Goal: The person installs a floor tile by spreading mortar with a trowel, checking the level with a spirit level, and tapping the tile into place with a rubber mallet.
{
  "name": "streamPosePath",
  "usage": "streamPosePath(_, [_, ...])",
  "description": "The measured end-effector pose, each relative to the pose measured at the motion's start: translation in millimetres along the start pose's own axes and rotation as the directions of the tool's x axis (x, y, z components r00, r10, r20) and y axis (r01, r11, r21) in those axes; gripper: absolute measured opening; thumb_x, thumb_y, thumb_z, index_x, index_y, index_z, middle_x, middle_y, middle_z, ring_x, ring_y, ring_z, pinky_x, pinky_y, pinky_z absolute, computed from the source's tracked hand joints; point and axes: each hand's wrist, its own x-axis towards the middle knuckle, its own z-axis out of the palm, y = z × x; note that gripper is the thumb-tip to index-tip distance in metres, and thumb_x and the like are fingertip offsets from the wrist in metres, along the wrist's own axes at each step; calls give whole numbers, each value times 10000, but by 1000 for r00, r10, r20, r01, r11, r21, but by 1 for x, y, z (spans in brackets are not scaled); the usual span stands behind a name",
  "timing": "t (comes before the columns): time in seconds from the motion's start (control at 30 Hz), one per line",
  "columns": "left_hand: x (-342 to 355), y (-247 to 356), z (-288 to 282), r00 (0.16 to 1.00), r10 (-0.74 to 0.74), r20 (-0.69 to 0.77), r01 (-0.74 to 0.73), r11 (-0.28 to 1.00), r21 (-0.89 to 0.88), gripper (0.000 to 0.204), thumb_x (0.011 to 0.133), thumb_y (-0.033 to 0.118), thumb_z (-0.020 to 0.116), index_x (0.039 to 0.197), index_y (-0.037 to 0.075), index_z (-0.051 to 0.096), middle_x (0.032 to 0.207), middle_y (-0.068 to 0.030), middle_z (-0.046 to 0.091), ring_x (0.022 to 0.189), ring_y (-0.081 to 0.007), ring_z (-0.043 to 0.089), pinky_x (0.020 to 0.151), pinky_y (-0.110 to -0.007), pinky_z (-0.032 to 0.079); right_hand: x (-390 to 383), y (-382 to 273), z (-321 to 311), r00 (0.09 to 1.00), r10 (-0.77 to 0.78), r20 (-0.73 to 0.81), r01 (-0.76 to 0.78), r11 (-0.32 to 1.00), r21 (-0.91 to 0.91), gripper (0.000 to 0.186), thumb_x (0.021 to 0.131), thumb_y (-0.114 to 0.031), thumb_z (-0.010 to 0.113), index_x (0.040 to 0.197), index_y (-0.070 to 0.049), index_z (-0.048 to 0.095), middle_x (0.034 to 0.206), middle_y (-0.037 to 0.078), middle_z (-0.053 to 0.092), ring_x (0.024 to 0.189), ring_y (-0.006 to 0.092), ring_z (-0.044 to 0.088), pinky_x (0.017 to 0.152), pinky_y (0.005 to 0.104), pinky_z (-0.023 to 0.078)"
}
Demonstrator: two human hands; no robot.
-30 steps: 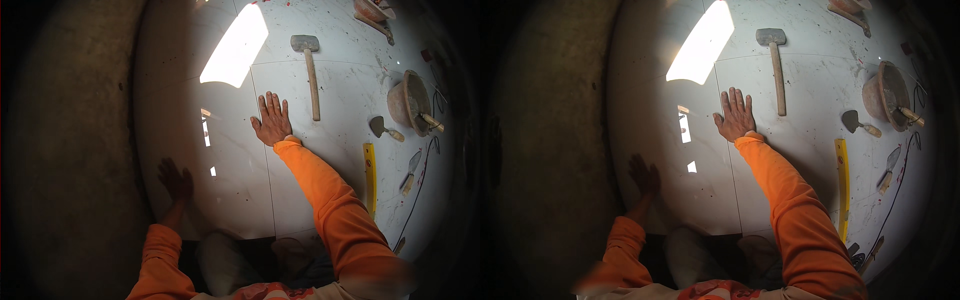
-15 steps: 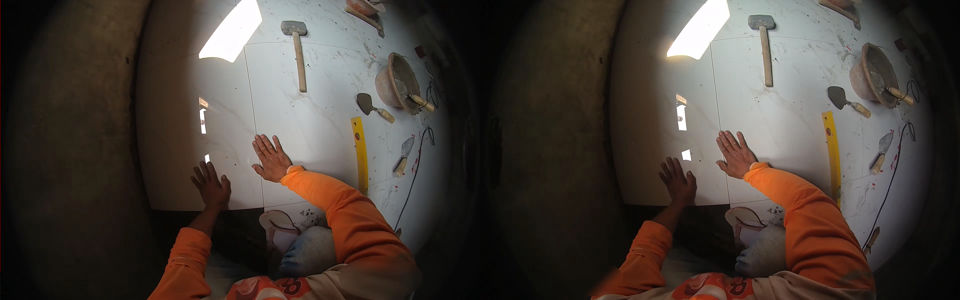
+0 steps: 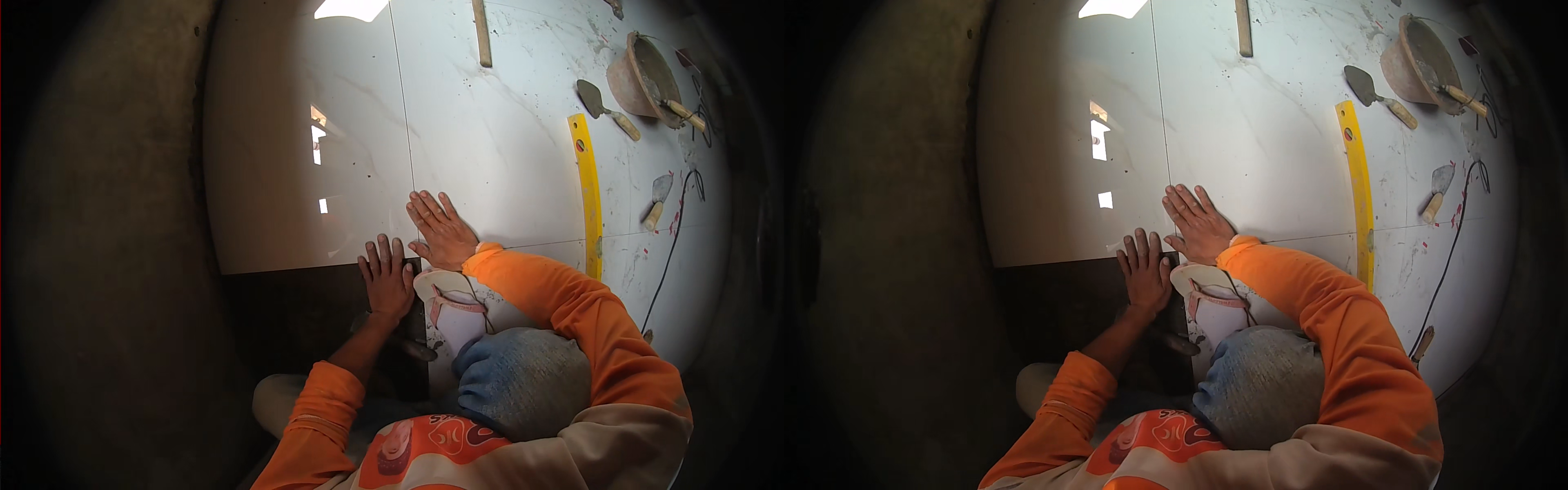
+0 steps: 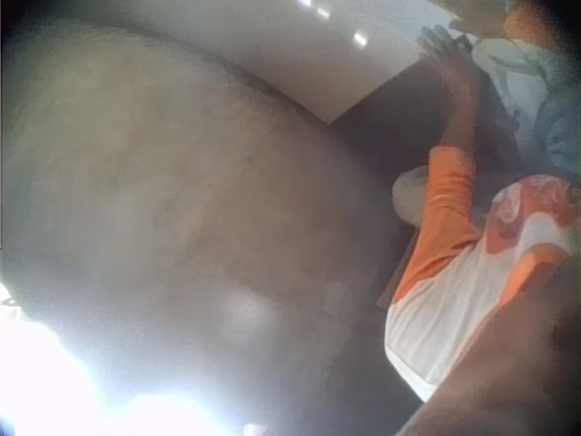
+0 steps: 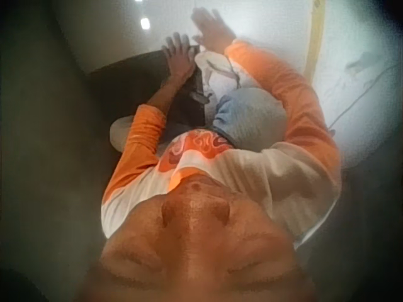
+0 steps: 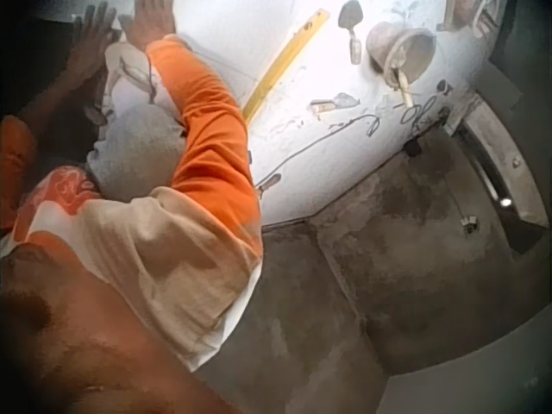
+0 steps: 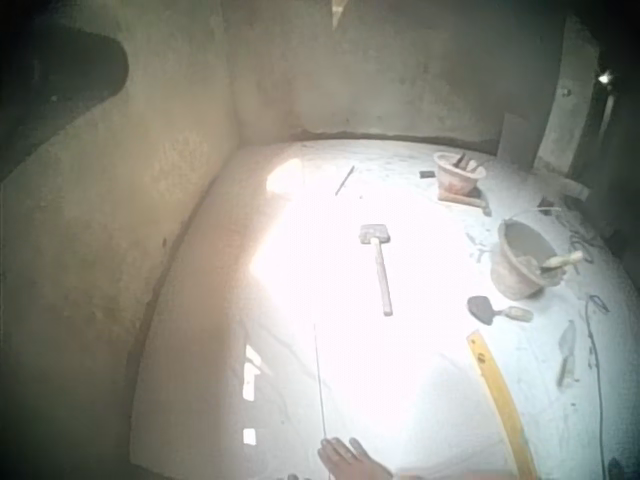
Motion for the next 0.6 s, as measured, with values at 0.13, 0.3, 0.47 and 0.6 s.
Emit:
streamPosePath(0.13, [-1,-24,-27,984,151,89,-153,988,17,580,1003,337,423,1524,105,314,1619,-170,174,1493,-388,133,1184,-597,96,-14,14,-4,984,-167,54,170,984,-52,687,1014,-474,357,1553,-71,219,1637,95,145,1519,260,71,1230,483,24])
streamPosePath(0.3, [18,-106,-29,986,-129,-105,137,988,78,614,1016,382,410,1546,115,256,1625,-167,153,1498,-376,133,1191,-573,121,-41,49,-5,947,-273,168,287,956,-60,586,1037,-452,323,1560,-201,237,1637,39,155,1518,251,74,1245,445,19])
streamPosePath(0.47, [17,-195,-52,853,-467,-234,497,863,90,639,1033,439,331,1571,135,171,1638,-171,88,1509,-376,70,1179,-611,66,-24,99,-11,995,19,-97,-30,992,-120,606,1025,-459,365,1558,-191,255,1631,104,159,1507,291,114,1233,470,46])
streamPosePath(0.6, [38,-178,-49,650,-713,-263,748,662,53,667,1032,436,299,1562,64,140,1622,-233,70,1505,-401,49,1154,-659,40,4,110,-11,972,177,-154,-199,969,-143,651,1018,-482,359,1565,-157,227,1629,150,138,1508,312,103,1216,523,48])
